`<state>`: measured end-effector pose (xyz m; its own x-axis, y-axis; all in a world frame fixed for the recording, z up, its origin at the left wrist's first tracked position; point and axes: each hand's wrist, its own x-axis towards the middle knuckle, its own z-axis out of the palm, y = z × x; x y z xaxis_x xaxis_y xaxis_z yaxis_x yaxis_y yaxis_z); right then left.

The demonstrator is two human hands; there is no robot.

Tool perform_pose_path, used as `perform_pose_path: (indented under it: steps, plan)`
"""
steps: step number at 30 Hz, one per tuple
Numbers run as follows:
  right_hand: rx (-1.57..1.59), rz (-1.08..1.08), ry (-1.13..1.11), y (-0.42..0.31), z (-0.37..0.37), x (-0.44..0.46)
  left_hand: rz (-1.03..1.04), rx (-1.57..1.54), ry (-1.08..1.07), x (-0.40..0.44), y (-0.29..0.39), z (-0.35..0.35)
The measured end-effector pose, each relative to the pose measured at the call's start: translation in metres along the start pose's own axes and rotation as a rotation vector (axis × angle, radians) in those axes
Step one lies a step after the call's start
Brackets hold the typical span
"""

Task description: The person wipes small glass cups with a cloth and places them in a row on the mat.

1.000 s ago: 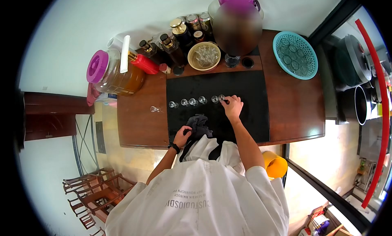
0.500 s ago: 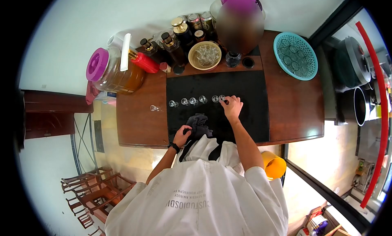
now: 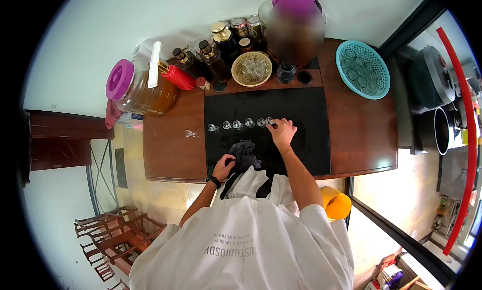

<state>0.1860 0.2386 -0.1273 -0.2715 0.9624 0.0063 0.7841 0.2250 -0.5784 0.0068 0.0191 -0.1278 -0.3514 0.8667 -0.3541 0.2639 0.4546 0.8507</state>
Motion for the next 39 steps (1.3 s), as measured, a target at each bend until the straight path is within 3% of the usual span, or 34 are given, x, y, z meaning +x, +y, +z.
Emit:
perform_pose_path:
  steps: [7, 13, 16, 18, 21, 25, 34, 39]
  plan:
    - [-0.009, -0.041, 0.014, -0.001, -0.002, -0.004, 0.020, -0.004, 0.009, 0.001, -0.004, 0.001]
    - [0.172, -0.062, -0.099, -0.008, -0.027, -0.002, 0.039, -0.011, 0.022, 0.001, -0.007, 0.002]
    - [0.173, -0.178, -0.139, -0.016, -0.041, 0.003, 0.061, -0.019, 0.031, 0.001, -0.008, 0.003]
    - [0.184, -0.366, -0.091, -0.021, -0.044, 0.007, 0.043, -0.015, 0.026, 0.001, -0.008, 0.002]
    - [0.130, -0.418, -0.176, -0.034, -0.048, 0.011, 0.017, -0.018, 0.022, 0.001, -0.007, 0.002]
    - [0.059, -0.429, -0.270, -0.042, -0.041, 0.015, -0.032, -0.041, 0.004, 0.003, -0.009, 0.002]
    - [0.126, -0.405, -0.243, -0.042, -0.034, 0.019, 0.073, -0.037, 0.040, 0.003, -0.015, 0.004]
    - [0.154, -0.395, -0.233, -0.044, -0.035, 0.016, -0.012, -0.028, 0.008, 0.003, -0.014, 0.003]
